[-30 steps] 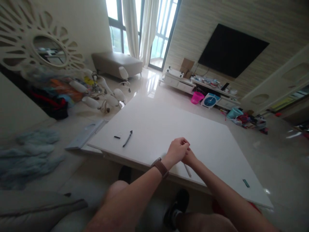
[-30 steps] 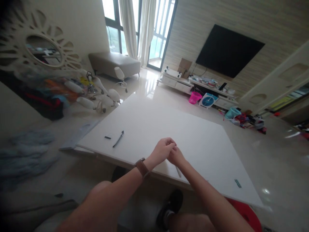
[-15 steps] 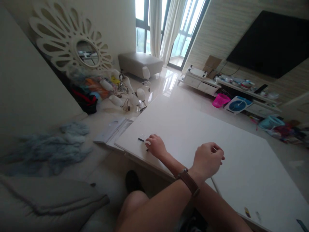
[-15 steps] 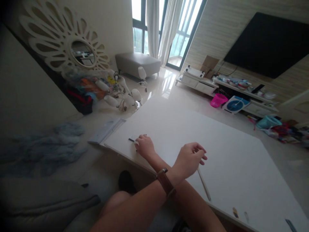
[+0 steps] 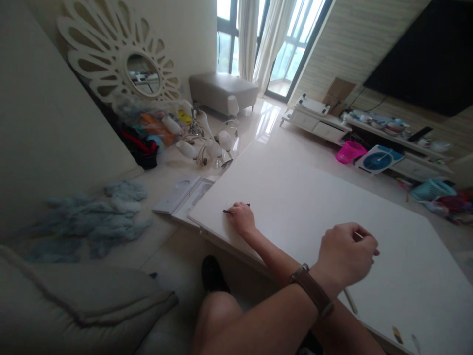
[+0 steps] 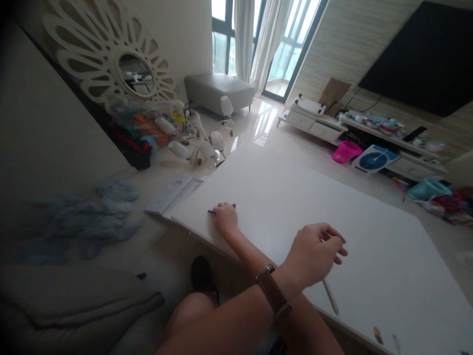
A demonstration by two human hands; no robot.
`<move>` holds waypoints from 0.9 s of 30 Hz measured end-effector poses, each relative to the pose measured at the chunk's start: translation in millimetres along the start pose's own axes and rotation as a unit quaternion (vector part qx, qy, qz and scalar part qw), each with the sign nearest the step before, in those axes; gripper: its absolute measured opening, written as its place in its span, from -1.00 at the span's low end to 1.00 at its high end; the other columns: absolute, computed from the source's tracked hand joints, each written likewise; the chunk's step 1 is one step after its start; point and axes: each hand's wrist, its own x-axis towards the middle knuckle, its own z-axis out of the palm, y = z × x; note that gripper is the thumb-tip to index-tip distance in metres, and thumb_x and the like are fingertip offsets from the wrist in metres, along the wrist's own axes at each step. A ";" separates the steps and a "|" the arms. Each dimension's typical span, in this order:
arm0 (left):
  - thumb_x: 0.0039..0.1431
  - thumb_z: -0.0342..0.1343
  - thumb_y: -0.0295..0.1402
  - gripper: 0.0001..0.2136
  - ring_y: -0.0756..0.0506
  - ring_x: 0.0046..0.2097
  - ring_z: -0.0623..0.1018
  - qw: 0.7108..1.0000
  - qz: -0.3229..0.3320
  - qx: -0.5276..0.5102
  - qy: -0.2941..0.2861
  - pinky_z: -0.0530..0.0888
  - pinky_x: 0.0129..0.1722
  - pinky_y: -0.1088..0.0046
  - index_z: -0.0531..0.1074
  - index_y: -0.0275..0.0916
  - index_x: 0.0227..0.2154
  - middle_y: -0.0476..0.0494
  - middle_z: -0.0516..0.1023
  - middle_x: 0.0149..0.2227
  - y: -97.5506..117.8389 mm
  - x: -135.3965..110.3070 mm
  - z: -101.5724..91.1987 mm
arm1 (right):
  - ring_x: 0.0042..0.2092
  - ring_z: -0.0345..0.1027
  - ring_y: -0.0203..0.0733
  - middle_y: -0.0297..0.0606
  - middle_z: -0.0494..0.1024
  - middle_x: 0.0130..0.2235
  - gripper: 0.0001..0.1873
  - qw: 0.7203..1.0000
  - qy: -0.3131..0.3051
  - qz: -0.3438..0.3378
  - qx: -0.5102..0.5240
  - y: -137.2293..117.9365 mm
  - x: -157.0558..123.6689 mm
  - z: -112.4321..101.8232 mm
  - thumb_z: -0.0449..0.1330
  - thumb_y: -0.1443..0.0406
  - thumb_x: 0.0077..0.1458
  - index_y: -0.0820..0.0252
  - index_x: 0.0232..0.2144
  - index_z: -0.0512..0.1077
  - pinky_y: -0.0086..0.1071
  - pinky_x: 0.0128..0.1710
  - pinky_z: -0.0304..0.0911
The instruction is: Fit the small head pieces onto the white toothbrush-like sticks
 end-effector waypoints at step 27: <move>0.06 0.09 -0.34 -0.87 0.02 -0.48 0.49 0.998 -0.026 -0.020 -0.051 0.49 -0.37 0.49 0.45 -0.28 -0.38 -0.12 0.57 -0.42 -14.1 14.4 9.4 | -0.19 0.26 -0.16 -0.25 0.45 -0.33 -0.86 0.976 0.091 0.072 0.184 25.8 -18.9 6.7 0.14 0.44 0.20 0.16 -0.38 0.44 -0.38 -0.16 0.15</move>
